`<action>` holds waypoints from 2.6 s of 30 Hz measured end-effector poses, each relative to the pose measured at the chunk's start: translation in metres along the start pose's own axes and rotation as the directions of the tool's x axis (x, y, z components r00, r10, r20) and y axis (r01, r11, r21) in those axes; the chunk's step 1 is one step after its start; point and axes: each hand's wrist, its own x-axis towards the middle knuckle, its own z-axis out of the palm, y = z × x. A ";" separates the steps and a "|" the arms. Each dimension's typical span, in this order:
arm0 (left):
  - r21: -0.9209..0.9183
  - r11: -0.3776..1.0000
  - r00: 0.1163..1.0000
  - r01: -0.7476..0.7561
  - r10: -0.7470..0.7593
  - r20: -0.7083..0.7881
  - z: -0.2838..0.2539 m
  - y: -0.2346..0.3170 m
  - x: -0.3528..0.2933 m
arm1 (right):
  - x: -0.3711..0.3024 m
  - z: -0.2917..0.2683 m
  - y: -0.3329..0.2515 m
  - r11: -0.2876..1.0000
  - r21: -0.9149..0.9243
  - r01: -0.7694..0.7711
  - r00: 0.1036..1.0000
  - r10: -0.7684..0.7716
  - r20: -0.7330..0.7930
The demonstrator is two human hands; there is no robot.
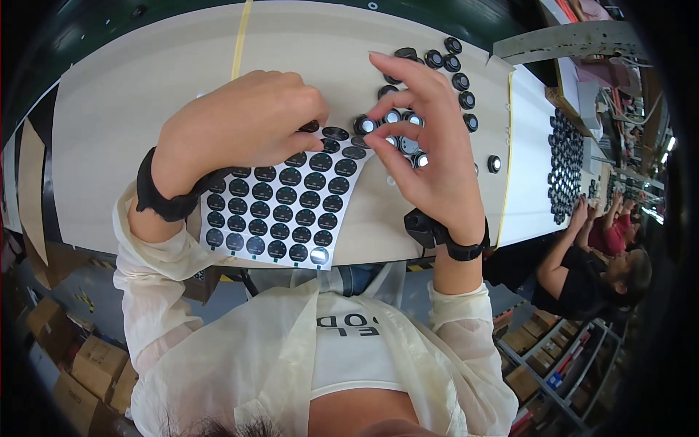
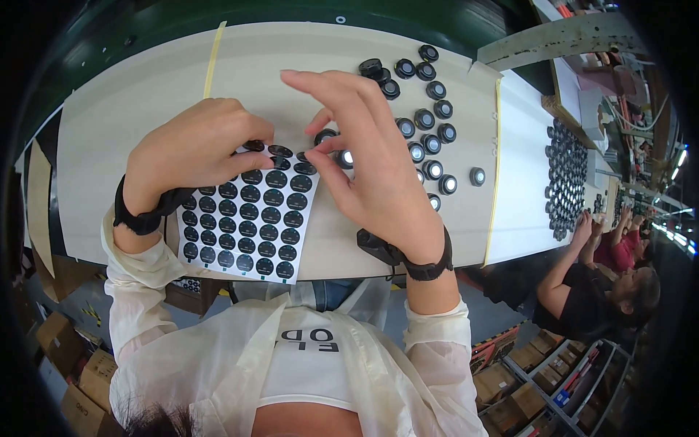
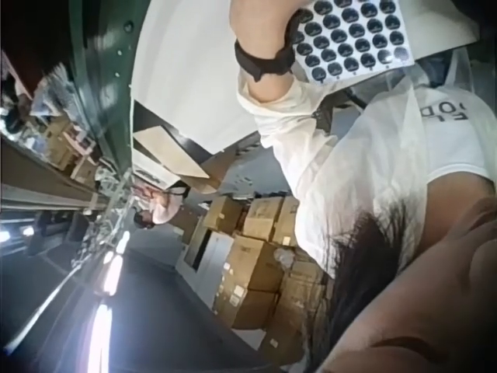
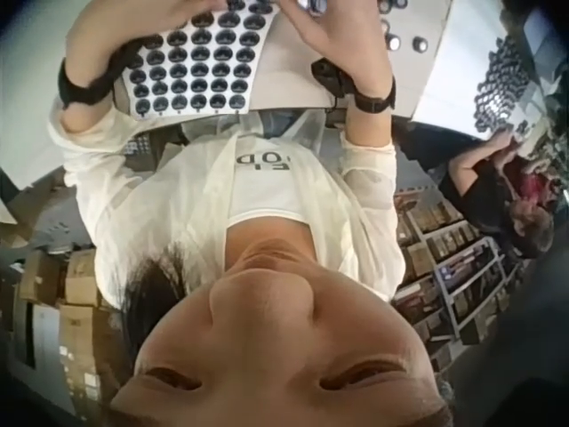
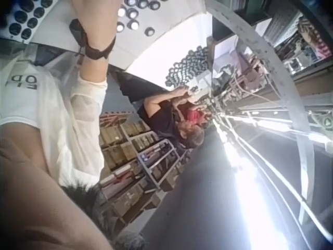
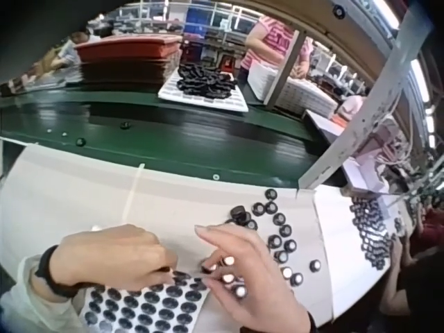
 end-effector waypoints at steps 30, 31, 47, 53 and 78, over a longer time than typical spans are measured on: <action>-0.137 0.991 0.999 0.011 -0.006 0.040 0.004 0.004 0.020 | 0.002 0.033 0.007 0.963 -0.270 -0.001 0.992 -0.032 -0.120; -0.136 0.991 0.999 0.012 -0.006 0.040 0.005 0.004 0.020 | 0.001 0.034 0.007 0.961 -0.277 -0.008 0.992 -0.027 -0.123; -0.058 0.997 0.988 -0.057 0.048 -0.146 0.005 -0.011 0.047 | -0.018 -0.060 0.026 0.990 0.129 -0.053 0.865 0.110 -0.490; 0.044 0.999 0.996 -0.030 0.033 -0.078 0.034 0.018 0.062 | -0.011 -0.049 0.025 0.905 0.425 0.002 0.885 0.196 -0.421; -0.882 0.437 0.894 -0.176 -0.304 -0.330 0.032 0.019 0.039 | -0.021 -0.024 0.041 0.579 0.815 -0.009 0.903 0.355 -0.243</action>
